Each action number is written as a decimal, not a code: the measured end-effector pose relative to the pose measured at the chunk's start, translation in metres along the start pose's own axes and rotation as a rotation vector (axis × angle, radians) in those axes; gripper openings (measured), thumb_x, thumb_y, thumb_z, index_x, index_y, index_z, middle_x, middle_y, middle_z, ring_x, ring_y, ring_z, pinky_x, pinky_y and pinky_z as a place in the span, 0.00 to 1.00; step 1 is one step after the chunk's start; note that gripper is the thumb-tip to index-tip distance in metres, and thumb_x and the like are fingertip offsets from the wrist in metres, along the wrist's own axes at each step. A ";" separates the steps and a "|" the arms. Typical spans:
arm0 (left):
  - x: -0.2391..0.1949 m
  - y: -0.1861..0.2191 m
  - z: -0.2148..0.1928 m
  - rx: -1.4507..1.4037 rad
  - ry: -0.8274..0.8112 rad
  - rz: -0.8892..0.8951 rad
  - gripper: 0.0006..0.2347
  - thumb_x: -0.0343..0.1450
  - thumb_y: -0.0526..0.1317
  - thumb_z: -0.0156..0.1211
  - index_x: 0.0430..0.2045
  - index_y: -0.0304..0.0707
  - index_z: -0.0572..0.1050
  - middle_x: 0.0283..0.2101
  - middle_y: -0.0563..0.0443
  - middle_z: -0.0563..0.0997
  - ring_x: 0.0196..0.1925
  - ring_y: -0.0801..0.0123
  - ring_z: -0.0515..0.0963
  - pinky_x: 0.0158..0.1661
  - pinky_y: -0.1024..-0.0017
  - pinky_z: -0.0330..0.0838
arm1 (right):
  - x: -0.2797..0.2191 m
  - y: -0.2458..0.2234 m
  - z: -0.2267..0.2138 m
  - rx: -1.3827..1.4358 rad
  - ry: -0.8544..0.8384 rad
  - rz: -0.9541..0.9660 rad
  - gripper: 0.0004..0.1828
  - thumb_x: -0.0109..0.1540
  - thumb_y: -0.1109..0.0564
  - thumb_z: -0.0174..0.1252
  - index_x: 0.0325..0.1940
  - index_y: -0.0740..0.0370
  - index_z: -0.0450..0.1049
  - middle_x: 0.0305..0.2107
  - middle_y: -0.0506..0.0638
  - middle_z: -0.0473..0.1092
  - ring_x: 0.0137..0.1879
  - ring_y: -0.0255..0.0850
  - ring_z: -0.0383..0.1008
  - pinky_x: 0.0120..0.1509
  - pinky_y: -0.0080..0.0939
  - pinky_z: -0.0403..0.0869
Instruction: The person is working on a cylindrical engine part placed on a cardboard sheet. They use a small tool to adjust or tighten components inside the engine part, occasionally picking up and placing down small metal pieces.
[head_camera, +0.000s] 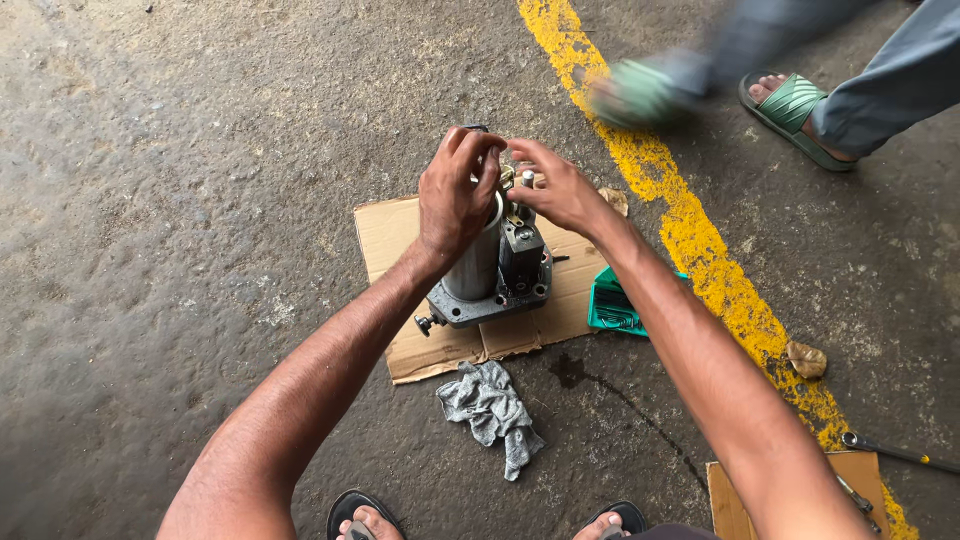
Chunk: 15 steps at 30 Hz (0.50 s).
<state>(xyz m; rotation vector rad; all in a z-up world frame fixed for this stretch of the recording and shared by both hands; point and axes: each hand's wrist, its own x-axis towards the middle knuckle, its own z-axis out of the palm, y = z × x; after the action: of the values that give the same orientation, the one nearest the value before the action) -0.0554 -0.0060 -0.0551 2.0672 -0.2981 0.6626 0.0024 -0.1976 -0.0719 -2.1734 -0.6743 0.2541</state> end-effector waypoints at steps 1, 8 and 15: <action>-0.002 0.002 0.001 0.020 0.011 -0.016 0.05 0.78 0.37 0.56 0.43 0.38 0.76 0.42 0.48 0.77 0.33 0.67 0.83 0.34 0.71 0.78 | 0.004 -0.005 0.000 -0.027 -0.059 0.035 0.33 0.60 0.52 0.63 0.69 0.57 0.62 0.59 0.62 0.70 0.60 0.52 0.75 0.60 0.52 0.76; -0.034 0.019 -0.001 0.155 -0.062 0.182 0.06 0.77 0.37 0.57 0.45 0.38 0.73 0.43 0.47 0.75 0.36 0.66 0.79 0.32 0.69 0.75 | 0.002 0.003 0.010 -0.405 -0.210 -0.105 0.12 0.65 0.52 0.57 0.46 0.64 0.76 0.39 0.60 0.78 0.47 0.52 0.81 0.52 0.51 0.80; -0.062 0.036 -0.006 0.166 -0.223 0.270 0.07 0.76 0.37 0.57 0.47 0.40 0.71 0.45 0.47 0.73 0.39 0.63 0.76 0.36 0.64 0.73 | -0.034 -0.009 0.016 -0.340 -0.097 -0.195 0.11 0.65 0.53 0.57 0.45 0.63 0.74 0.35 0.56 0.77 0.43 0.52 0.81 0.48 0.51 0.79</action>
<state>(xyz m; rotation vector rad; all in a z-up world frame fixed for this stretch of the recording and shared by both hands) -0.1249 -0.0234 -0.0621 2.2864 -0.6789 0.6336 -0.0361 -0.2010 -0.0764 -2.4046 -1.0407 0.1505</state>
